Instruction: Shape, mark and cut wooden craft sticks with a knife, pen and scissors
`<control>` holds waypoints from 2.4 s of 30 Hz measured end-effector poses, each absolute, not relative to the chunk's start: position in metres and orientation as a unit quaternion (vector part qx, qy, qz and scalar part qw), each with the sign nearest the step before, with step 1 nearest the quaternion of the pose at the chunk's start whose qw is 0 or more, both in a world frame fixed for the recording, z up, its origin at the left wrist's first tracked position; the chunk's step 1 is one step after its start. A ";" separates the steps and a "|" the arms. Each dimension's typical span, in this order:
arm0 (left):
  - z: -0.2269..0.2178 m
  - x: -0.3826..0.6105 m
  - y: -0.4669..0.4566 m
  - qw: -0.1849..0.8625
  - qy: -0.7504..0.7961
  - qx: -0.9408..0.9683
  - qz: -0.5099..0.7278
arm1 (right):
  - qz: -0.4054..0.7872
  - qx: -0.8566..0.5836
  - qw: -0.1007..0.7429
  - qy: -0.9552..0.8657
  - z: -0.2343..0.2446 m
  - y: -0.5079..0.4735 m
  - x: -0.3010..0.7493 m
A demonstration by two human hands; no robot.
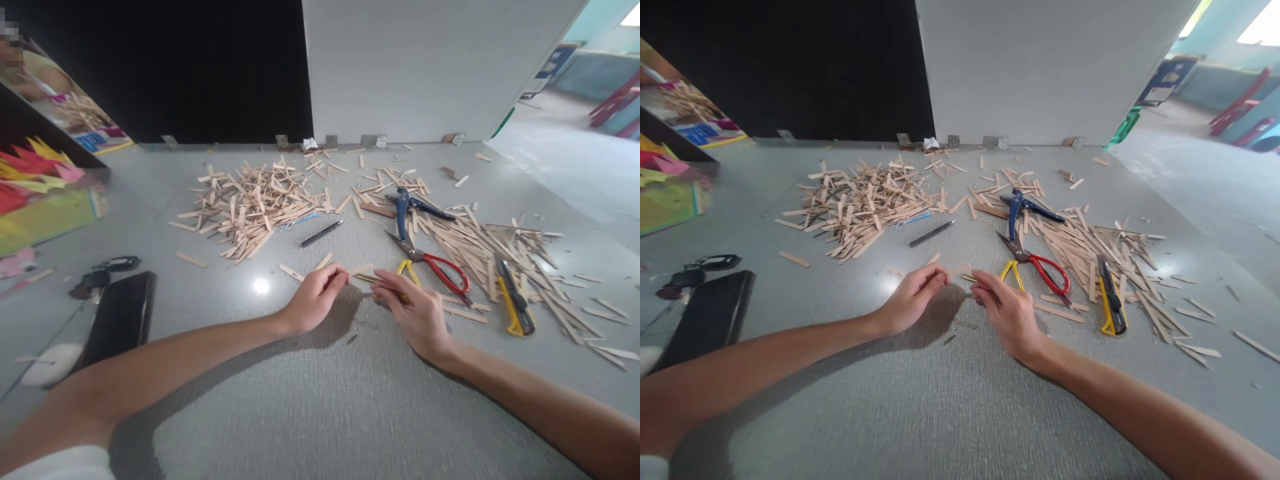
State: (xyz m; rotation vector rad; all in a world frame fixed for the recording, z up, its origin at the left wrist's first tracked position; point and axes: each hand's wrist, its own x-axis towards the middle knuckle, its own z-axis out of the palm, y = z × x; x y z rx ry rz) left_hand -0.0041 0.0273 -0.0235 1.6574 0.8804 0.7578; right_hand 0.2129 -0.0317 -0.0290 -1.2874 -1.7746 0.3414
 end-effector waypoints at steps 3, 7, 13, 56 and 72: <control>-0.025 -0.003 0.027 0.566 0.364 0.663 0.329 | 0.081 -0.515 0.411 -0.747 -0.031 -0.028 0.214; -0.025 -0.002 0.026 0.603 0.333 0.638 0.345 | 0.019 -0.524 0.323 -0.788 -0.037 -0.023 0.219; -0.025 -0.001 0.025 0.593 0.337 0.649 0.338 | 0.013 -0.532 0.330 -0.780 -0.039 -0.026 0.219; -0.021 -0.004 0.024 0.555 0.344 0.700 0.290 | 0.078 -0.456 0.389 -0.797 -0.029 -0.035 0.215; -0.018 -0.004 0.025 0.569 0.346 0.688 0.290 | 0.070 -0.464 0.380 -0.797 -0.029 -0.034 0.215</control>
